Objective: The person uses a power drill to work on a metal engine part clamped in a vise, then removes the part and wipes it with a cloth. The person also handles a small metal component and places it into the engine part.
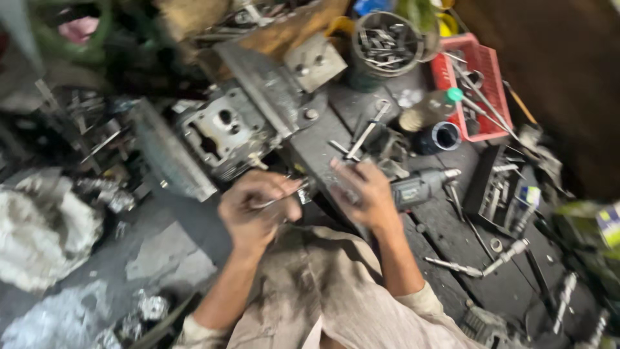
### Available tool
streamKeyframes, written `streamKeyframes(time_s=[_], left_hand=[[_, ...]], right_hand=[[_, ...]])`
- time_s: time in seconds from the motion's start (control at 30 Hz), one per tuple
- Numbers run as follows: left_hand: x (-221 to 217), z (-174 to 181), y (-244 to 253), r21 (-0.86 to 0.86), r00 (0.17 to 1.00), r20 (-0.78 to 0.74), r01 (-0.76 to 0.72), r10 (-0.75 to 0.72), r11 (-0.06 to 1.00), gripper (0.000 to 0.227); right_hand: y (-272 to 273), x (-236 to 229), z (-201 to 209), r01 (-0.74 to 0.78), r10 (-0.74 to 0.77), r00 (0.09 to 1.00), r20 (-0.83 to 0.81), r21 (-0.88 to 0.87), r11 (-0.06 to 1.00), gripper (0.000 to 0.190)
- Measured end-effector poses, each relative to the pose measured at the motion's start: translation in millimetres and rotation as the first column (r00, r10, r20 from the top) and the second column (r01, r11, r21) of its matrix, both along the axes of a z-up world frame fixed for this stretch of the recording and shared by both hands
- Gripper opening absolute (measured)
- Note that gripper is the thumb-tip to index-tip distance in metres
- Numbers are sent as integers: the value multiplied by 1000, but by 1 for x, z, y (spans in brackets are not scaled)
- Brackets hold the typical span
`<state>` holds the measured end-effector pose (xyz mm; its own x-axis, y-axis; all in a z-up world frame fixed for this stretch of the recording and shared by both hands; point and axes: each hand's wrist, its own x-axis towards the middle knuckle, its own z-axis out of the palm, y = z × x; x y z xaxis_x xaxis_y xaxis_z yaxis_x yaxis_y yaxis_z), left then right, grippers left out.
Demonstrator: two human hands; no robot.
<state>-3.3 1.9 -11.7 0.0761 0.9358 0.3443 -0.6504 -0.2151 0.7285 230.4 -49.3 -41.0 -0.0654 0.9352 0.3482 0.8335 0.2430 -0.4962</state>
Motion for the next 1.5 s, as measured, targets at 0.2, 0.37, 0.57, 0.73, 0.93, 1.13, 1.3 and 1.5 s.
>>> streamKeyframes(time_s=[0.2,0.37,0.57,0.73,0.93,1.13,1.3,1.5], left_hand=[[-26,-8,7,236,973,-169,193,-156,952,12],[-20,-9,-1,189,926,-287,306,-245,933,12],[-14,-21,0,97,904,-251,379,-345,920,10],[-13,-40,1,40,897,-310,343,-315,939,8],[-2,-50,6,-211,930,-205,264,-307,941,10],[16,-30,14,-125,901,33,433,-433,893,21],[36,-9,19,-20,904,21,427,-426,904,11],[37,1,16,-19,938,-17,346,-346,938,11]], right_hand=[[-6,122,-5,619,-627,760,170,101,779,31],[-8,169,-25,742,-690,654,309,-83,665,29],[-8,172,-31,740,-669,661,340,-154,654,18],[-11,170,-24,683,-681,725,100,-231,693,30],[-24,140,-4,168,-322,64,-945,-308,936,68],[-17,37,-5,-324,55,-584,-810,295,899,101],[-13,-25,-3,-533,8,-643,-766,455,713,91],[-20,-35,-27,-582,68,-419,-905,326,745,86]])
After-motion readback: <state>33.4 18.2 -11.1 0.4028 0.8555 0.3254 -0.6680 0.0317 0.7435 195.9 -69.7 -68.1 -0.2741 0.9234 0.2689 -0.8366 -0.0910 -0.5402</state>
